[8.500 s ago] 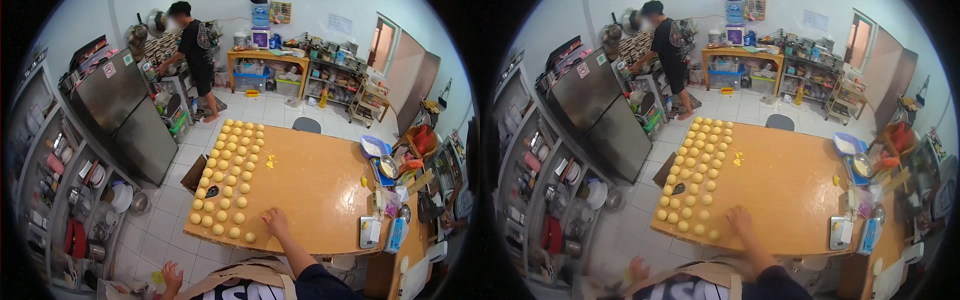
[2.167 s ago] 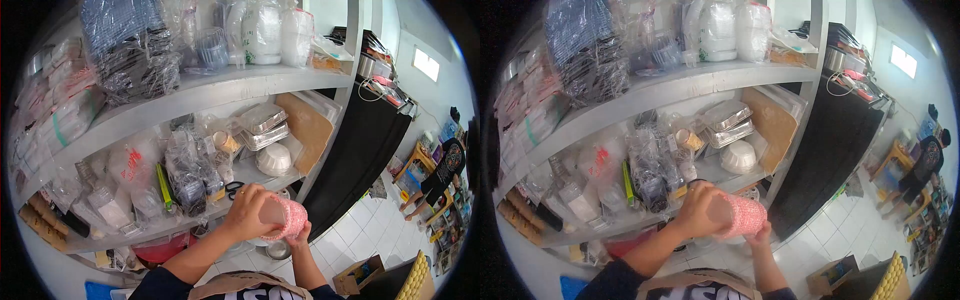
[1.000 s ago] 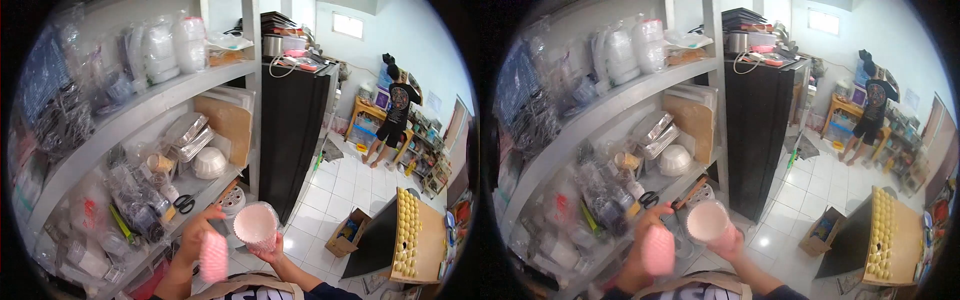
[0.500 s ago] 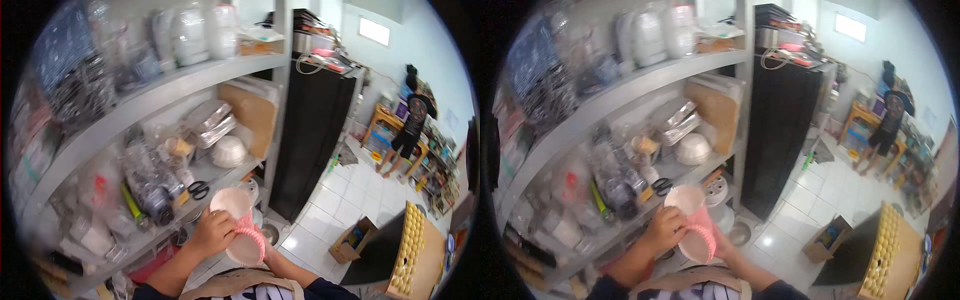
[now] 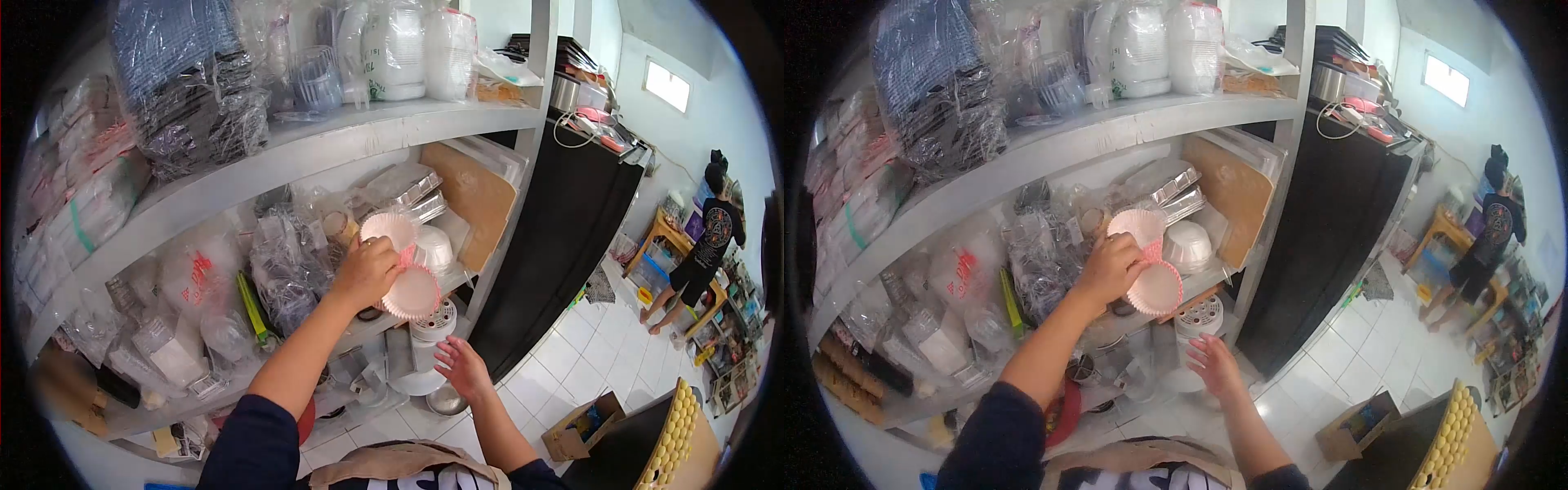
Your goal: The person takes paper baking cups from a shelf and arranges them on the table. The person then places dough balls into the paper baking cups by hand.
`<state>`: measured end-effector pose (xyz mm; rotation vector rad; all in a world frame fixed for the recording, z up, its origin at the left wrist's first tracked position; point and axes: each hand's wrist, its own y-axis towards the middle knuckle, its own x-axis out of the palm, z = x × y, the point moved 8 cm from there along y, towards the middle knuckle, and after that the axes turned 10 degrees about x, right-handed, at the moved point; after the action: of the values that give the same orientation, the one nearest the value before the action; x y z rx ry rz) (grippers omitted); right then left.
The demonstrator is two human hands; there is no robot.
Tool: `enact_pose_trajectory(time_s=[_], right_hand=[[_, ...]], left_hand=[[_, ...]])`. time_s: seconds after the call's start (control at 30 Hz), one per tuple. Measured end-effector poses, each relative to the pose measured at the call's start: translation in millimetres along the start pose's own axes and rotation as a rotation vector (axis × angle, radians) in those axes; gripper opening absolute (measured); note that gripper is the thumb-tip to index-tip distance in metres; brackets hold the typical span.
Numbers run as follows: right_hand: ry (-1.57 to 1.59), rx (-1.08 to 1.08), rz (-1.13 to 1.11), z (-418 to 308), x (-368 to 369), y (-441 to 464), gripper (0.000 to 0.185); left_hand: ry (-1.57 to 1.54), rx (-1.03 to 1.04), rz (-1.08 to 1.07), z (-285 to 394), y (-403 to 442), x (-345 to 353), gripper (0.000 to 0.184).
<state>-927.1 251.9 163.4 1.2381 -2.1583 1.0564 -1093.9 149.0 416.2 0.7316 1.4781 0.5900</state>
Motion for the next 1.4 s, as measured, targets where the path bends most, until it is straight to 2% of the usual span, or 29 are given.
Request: enact_pose_trajectory(time_s=[0.07, 0.13, 0.23, 0.27, 0.3, 0.37, 0.43, 0.53, 0.67, 0.77, 0.87, 0.9, 1.0, 1.03, 1.13, 1.23, 1.4], right_hand=[[-0.02, -0.02, 0.064, -3.0, -16.3, -1.2, 0.025], [-0.036, -0.04, 0.054, -7.6, -29.2, -0.1, 0.029], [-0.073, -0.103, 0.029, -27.1, -34.2, -0.5, 0.029], [-0.093, -0.126, 0.019, -34.9, -31.8, -0.1, 0.028], [-0.13, -0.181, 0.04, -51.6, -18.6, -5.3, 0.019], [-0.33, -0.297, 0.057, -87.8, 2.8, 0.5, 0.02], [-0.584, -0.428, 0.083, -128.5, 44.7, 2.5, 0.02], [-0.906, -0.717, 0.043, -180.5, 138.1, 8.4, 0.018], [-1.552, -1.259, 0.046, -207.5, 262.4, 30.1, 0.013], [-2.202, -0.954, 0.115, -193.1, 285.8, 113.5, 0.02], [-2.373, -0.933, 0.131, -182.8, 285.7, 149.1, 0.022], [-2.372, -0.898, 0.188, -183.0, 288.9, 148.1, 0.034], [-2.401, -0.94, 0.042, -172.8, 292.9, 161.9, 0.042], [-2.397, -0.649, 0.093, -175.6, 286.4, 171.4, 0.044], [-2.462, -0.612, 0.135, -175.1, 294.8, 163.5, 0.047], [-2.271, -0.895, 0.12, -174.3, 299.7, 154.7, 0.039], [-2.16, -0.844, 0.27, -182.1, 287.7, 160.8, 0.027]], left_hand=[[0.002, -0.073, -0.001, -23.4, -1.6, 15.1, 0.015], [-0.041, -0.193, -0.047, -43.7, -3.3, 25.7, 0.014], [0.025, -0.189, -0.104, -50.6, 2.6, 31.9, 0.015], [0.024, -0.186, -0.09, -50.4, 3.5, 30.7, 0.013], [0.025, -0.184, -0.074, -48.9, 3.9, 27.8, 0.012], [0.034, -0.169, 0.017, -43.7, 1.8, 15.7, 0.01], [0.053, -0.142, 0.17, -34.2, -5.3, -2.9, 0.009], [0.096, -0.196, 0.245, -12.9, -22.9, -16.4, 0.008], [-0.094, -0.281, 0.214, 5.8, -57.6, 12.0, 0.008], [-0.117, -0.363, 0.064, 7.3, -66.7, 37.1, 0.009], [-0.104, -0.301, -0.014, 5.5, -67.4, 48.4, 0.01], [-0.113, -0.318, -0.044, 1.3, -70.5, 54.0, 0.01], [-0.114, -0.419, -0.159, -10.4, -76.5, 72.4, 0.01], [-0.119, -0.43, -0.166, -11.0, -75.6, 74.6, 0.01], [-0.124, -0.421, -0.151, -13.7, -74.1, 75.4, 0.01], [-0.1, -0.342, -0.081, -15.7, -75.8, 77.1, 0.01], [-0.072, -0.264, -0.109, -10.2, -69.7, 78.4, 0.009]])
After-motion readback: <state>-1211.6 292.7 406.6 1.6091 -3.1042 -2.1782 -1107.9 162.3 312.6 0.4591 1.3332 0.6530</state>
